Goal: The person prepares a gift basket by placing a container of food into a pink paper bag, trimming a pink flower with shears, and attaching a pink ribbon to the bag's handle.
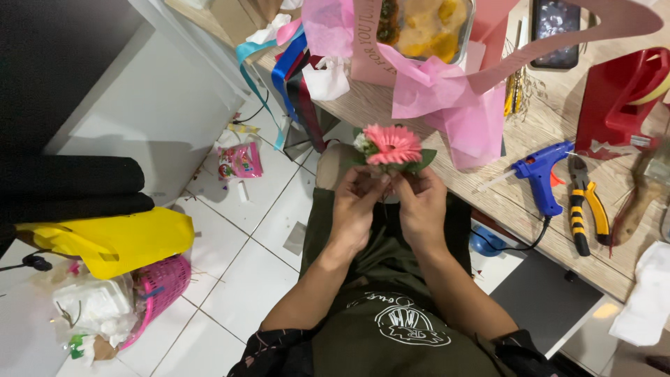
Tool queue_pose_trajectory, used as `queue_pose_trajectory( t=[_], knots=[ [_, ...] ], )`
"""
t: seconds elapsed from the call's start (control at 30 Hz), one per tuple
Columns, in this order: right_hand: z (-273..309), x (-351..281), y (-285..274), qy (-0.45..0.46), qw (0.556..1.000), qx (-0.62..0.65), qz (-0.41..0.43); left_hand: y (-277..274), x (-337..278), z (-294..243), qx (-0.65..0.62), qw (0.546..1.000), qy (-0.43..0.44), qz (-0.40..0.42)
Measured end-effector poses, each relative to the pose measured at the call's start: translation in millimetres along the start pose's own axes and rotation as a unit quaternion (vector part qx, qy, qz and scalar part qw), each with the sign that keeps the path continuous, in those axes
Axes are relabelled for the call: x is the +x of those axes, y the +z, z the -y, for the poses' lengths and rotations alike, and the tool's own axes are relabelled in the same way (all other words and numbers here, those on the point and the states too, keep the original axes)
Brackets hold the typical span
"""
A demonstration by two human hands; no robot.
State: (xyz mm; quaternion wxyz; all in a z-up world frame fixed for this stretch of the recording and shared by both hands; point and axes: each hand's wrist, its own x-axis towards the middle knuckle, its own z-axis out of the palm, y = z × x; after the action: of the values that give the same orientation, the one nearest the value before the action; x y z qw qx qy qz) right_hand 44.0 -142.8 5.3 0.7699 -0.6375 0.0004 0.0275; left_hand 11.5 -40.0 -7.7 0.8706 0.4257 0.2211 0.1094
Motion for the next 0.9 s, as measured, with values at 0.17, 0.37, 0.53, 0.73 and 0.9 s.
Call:
queue_pose_trajectory(
  t=[0.17,0.37,0.53,0.73,0.9],
  knots=[
    [-16,3,-5,-0.011,1.0,-0.002,-0.022,2,-1,-4,0.037,0.996,0.072,0.049],
    [-8,6,-10,-0.025,0.999,-0.042,-0.005,8,-7,-13,-0.01,0.994,0.086,0.066],
    [-43,5,3,0.02,0.996,0.073,-0.049,9,-4,16,-0.087,0.988,0.123,0.016],
    [-35,-7,19,-0.02,0.995,-0.023,-0.097,16,-1,6,-0.192,0.975,0.11,-0.021],
    [-31,-11,28,-0.079,0.973,-0.16,-0.149,-9,1,14,0.072,0.986,0.135,-0.069]
  ],
)
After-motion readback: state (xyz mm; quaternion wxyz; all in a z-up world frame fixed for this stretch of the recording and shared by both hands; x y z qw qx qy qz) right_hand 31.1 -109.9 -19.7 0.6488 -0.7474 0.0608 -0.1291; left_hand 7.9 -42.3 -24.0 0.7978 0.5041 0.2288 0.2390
